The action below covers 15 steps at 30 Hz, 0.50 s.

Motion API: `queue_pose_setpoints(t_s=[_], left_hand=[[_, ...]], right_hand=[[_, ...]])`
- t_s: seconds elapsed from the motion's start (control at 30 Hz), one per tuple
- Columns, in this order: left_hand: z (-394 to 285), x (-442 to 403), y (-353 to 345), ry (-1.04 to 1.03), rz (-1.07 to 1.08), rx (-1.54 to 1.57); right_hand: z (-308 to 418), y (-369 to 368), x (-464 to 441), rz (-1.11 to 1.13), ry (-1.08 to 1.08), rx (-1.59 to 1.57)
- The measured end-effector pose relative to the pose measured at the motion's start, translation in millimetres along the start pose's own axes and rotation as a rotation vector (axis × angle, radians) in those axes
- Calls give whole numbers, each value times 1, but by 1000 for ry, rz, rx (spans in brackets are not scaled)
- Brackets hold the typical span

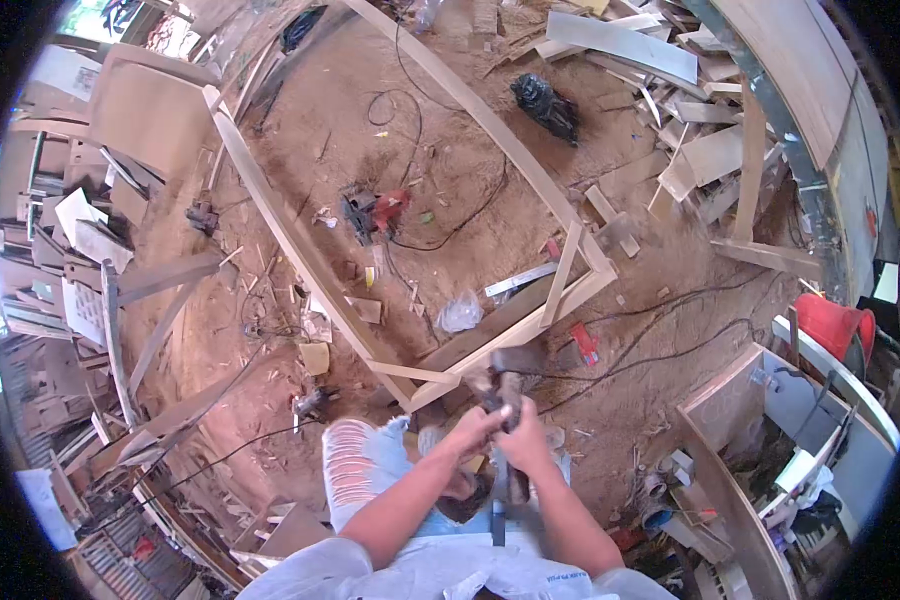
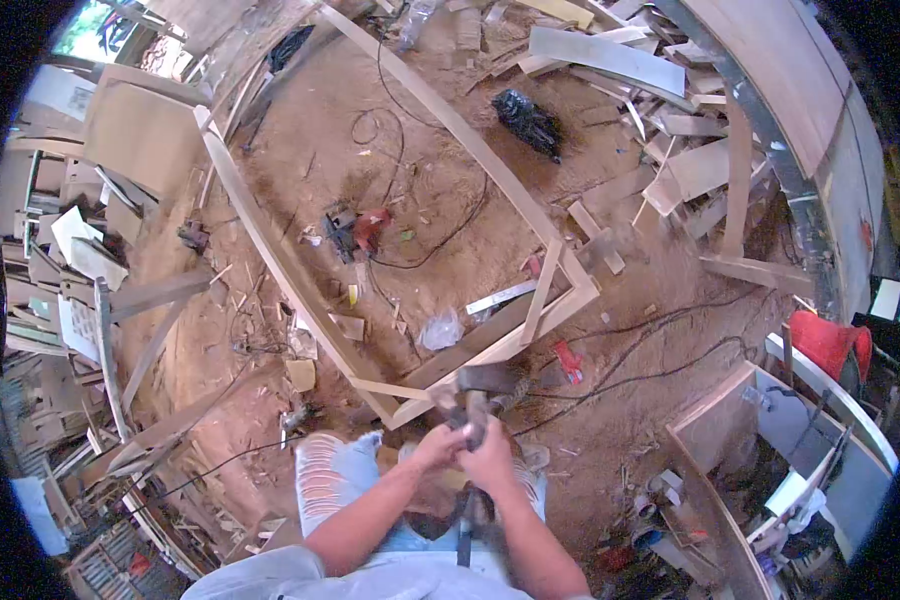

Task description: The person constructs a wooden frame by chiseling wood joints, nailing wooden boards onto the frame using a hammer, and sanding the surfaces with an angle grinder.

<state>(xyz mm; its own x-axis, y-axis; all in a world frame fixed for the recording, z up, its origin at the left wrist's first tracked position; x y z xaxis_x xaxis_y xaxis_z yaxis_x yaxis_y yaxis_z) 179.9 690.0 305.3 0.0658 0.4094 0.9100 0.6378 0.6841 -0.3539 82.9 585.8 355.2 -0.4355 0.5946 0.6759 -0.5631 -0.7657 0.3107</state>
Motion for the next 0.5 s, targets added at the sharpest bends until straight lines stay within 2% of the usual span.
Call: queue_pose_setpoints(t_s=[0.03,0.07,0.17,0.23,0.27,0.37,0.4,0.47,0.5], left_hand=[[-9,-3,4,-22,-71,61],[-62,26,-12,-112,-120,223],[-107,27,44,-78,-12,394],[-145,37,77,-140,-83,515],[-156,32,101,-164,-49,567],[-208,16,153,-255,-89,678],[-232,5,172,-275,-127,670],[-268,-50,230,-277,-134,695],[-272,-65,256,-261,-152,726]], right_hand=[[21,-14,-4,-4,114,61],[42,-28,-9,63,131,95],[123,-55,-31,333,71,47],[160,-82,-50,486,115,-1],[178,-90,-58,442,274,-14],[225,-106,-103,438,481,39],[227,-109,-123,530,161,-105],[207,-120,-172,376,-17,-151],[209,-125,-194,220,-52,-160]])
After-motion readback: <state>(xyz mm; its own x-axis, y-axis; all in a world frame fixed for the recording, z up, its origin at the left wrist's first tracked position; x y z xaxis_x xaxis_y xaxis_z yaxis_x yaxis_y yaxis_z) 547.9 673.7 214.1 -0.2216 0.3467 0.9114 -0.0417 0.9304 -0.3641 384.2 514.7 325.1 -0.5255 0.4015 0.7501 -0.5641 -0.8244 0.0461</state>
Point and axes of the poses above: each hand's wrist, its own x-axis away from the middle knuckle, its own y-axis out of the back of the hand, z = x × y, the point moved 4 cm from there along -x, towards the middle knuckle
